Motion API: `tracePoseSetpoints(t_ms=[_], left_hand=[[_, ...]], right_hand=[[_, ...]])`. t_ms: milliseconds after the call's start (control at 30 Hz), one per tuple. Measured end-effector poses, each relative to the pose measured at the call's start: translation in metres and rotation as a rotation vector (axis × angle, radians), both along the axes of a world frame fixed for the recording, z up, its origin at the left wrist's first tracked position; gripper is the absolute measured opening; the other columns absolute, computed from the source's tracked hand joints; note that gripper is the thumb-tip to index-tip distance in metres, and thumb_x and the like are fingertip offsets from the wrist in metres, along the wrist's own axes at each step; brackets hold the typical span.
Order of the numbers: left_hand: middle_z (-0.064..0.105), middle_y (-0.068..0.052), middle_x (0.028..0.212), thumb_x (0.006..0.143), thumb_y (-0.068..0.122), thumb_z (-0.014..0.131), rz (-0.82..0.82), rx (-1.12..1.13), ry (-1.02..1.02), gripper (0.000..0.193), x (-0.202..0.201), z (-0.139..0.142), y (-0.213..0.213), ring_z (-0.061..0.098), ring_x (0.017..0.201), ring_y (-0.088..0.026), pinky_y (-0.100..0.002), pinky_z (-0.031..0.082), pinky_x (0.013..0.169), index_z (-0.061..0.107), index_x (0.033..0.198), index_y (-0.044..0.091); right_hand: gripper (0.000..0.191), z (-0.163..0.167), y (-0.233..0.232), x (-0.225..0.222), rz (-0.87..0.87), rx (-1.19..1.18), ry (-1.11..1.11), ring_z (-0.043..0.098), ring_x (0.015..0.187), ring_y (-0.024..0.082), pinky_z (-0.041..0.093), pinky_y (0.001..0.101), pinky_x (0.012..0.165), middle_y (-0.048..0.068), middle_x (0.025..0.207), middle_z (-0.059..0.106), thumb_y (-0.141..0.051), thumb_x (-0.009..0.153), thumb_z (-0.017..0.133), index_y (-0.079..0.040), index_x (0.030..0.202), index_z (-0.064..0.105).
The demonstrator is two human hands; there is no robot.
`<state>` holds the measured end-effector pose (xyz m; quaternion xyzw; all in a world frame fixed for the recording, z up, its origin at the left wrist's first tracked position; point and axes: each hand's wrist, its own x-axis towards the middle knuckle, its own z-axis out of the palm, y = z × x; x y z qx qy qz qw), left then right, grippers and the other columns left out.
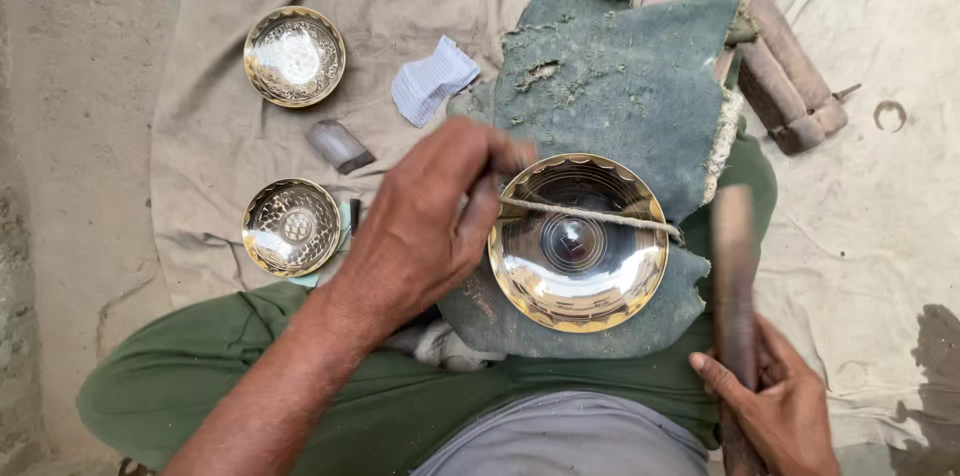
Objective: The person sits on the ground with a brass bowl on a cloth pad on their lap and engraves decorative patterns into it, holding a small punch against the metal and striking it with a wooden mallet. They reposition the punch and rotate the bowl as they work, with finished engraved bowls set on the cloth beside them.
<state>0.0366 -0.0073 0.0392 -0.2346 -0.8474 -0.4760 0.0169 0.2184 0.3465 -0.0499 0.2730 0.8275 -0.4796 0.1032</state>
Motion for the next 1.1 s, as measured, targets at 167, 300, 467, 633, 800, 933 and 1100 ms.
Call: tracePoseSetpoints(t_ms=[167, 300, 467, 633, 800, 933, 1100], left_hand=[[0.060, -0.014, 0.123, 0.081, 0.010, 0.077, -0.032, -0.197, 0.173, 0.047, 0.026, -0.032, 0.007, 0.059, 0.109, -0.032, -0.044, 0.052, 0.093, 0.057, 0.123, 0.002], [0.060, -0.012, 0.113, 0.081, 0.023, 0.080, -0.038, -0.272, 0.283, 0.051, 0.029, -0.045, 0.016, 0.056, 0.103, -0.031, -0.045, 0.049, 0.087, 0.062, 0.123, 0.001], [0.059, -0.008, 0.103, 0.092, 0.026, 0.081, -0.037, -0.313, 0.308, 0.035, 0.039, -0.047, 0.014, 0.055, 0.096, -0.026, -0.042, 0.048, 0.084, 0.065, 0.114, 0.005], [0.058, -0.011, 0.101, 0.081, 0.033, 0.087, -0.047, -0.190, 0.264, 0.045, 0.066, -0.043, 0.005, 0.054, 0.090, -0.028, -0.043, 0.048, 0.077, 0.065, 0.106, 0.002], [0.058, -0.015, 0.117, 0.083, 0.021, 0.088, 0.091, -0.156, 0.218, 0.035, 0.066, -0.049, 0.006, 0.057, 0.093, -0.024, -0.041, 0.052, 0.078, 0.066, 0.105, 0.004], [0.059, -0.014, 0.120, 0.080, 0.022, 0.088, 0.156, -0.095, 0.050, 0.037, 0.063, -0.055, 0.009, 0.060, 0.095, -0.024, -0.040, 0.056, 0.080, 0.069, 0.107, 0.004], [0.062, -0.011, 0.118, 0.082, 0.027, 0.089, 0.158, -0.072, 0.051, 0.039, 0.064, -0.060, 0.009, 0.064, 0.109, -0.027, -0.039, 0.058, 0.089, 0.071, 0.110, 0.006]], right_hand=[[0.026, 0.030, -0.016, -0.014, 0.257, 0.285, 0.460, 0.071, 0.111, 0.021, 0.061, 0.0311, 0.093, 0.014, 0.116, 0.072, -0.006, 0.093, 0.076, -0.002, 0.118, 0.072], [0.015, 0.047, -0.036, -0.082, 0.430, 0.386, 0.633, 0.073, 0.089, 0.015, 0.061, 0.0260, 0.074, 0.010, 0.109, 0.076, -0.012, 0.100, 0.075, -0.008, 0.114, 0.076], [0.015, 0.038, -0.063, -0.157, 0.640, 0.534, 0.592, 0.060, 0.056, 0.012, 0.045, 0.0264, 0.045, 0.006, 0.075, 0.071, -0.019, 0.095, 0.081, -0.006, 0.103, 0.080], [0.016, 0.025, -0.056, -0.153, 0.520, 0.412, 0.469, 0.055, 0.051, 0.008, 0.042, 0.0236, 0.040, 0.001, 0.068, 0.066, -0.018, 0.096, 0.081, -0.006, 0.086, 0.076], [0.036, 0.009, -0.055, -0.103, 0.323, 0.458, 0.529, 0.048, 0.047, 0.009, 0.038, 0.0239, 0.041, 0.000, 0.058, 0.057, -0.008, 0.098, 0.078, -0.004, 0.066, 0.063], [0.013, 0.011, -0.052, -0.081, 0.367, 0.363, 0.594, 0.058, 0.064, 0.011, 0.044, 0.0252, 0.053, 0.005, 0.078, 0.064, -0.009, 0.093, 0.080, 0.000, 0.088, 0.072], [0.020, 0.016, -0.034, -0.090, 0.527, 0.105, 0.650, 0.068, 0.085, 0.011, 0.062, 0.0217, 0.065, 0.011, 0.111, 0.065, -0.018, 0.087, 0.078, -0.002, 0.096, 0.070]])
